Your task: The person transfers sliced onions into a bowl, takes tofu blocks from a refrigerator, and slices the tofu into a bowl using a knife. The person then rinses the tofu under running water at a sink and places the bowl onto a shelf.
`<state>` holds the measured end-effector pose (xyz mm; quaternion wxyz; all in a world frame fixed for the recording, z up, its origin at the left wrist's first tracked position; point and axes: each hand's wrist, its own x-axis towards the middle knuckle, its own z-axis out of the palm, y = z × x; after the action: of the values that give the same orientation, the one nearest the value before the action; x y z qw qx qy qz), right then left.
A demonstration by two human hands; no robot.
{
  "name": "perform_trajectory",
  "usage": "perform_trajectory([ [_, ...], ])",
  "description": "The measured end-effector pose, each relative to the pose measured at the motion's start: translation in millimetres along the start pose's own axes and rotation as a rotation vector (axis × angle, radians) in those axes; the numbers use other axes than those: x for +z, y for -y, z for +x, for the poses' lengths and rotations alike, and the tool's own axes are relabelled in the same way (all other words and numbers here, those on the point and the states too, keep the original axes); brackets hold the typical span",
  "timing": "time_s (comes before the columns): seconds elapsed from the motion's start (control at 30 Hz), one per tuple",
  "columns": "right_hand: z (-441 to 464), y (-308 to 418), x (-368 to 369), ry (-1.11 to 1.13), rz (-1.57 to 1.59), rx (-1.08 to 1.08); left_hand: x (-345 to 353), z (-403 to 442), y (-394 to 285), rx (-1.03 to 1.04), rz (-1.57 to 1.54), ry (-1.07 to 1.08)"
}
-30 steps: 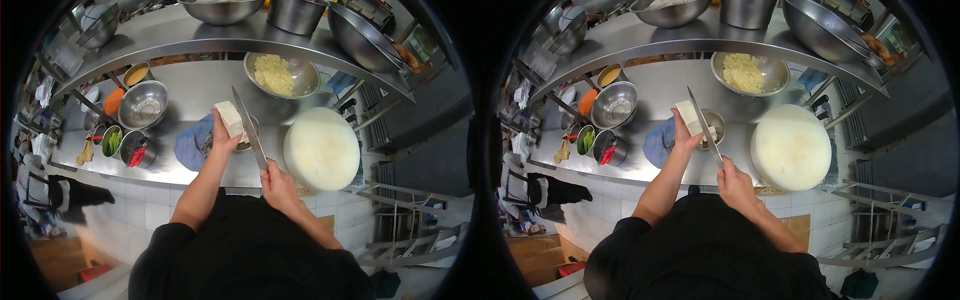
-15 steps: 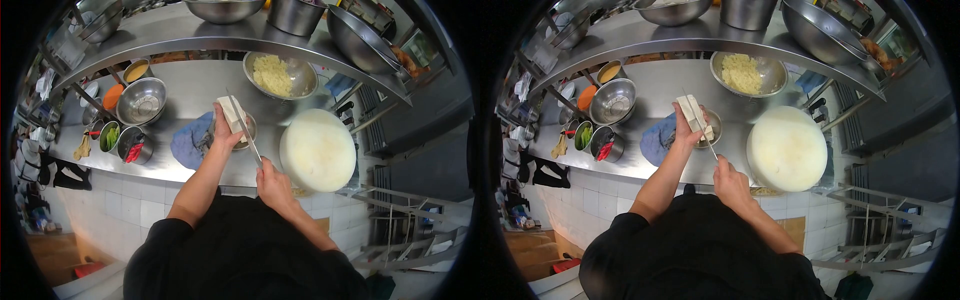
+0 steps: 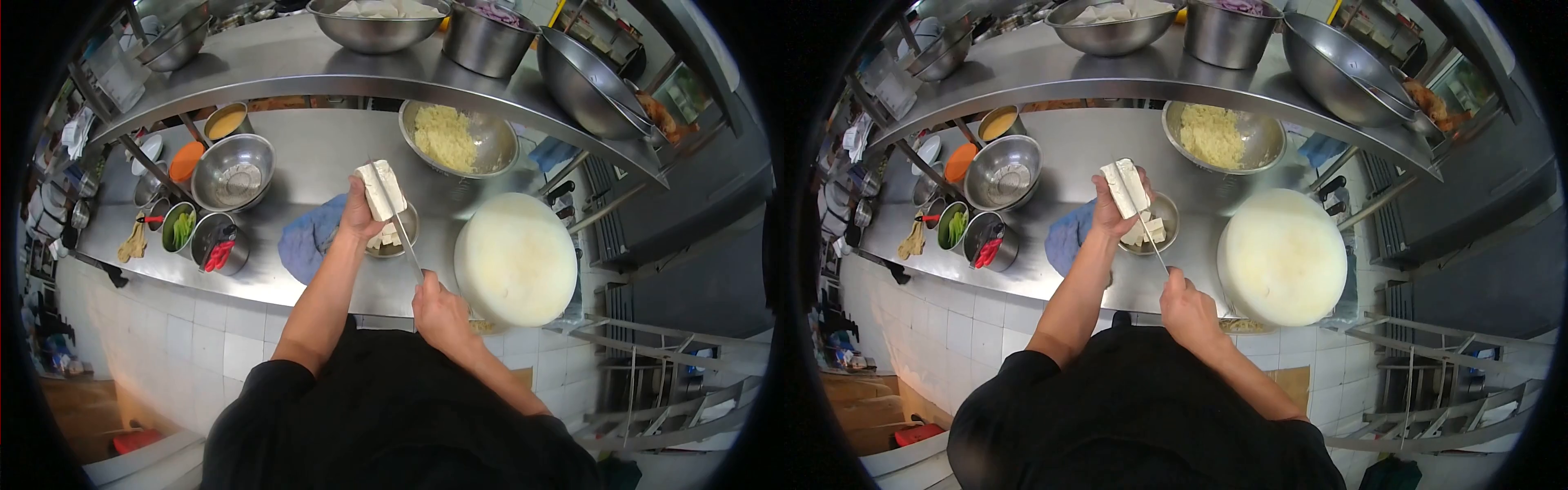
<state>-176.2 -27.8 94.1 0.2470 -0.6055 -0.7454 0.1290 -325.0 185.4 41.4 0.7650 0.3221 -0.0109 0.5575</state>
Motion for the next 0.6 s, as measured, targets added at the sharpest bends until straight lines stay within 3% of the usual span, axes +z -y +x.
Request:
perform_trajectory([
  [0.13,2.2,-1.3,4.4,-0.031,-0.018,-0.024,-0.7,6.8,-6.7,0.022,0.004,0.103],
  [0.6,12.1,-17.4,20.8,0.057,-0.038,0.035,2.4,11.4,-2.5,0.007,0.004,0.068],
])
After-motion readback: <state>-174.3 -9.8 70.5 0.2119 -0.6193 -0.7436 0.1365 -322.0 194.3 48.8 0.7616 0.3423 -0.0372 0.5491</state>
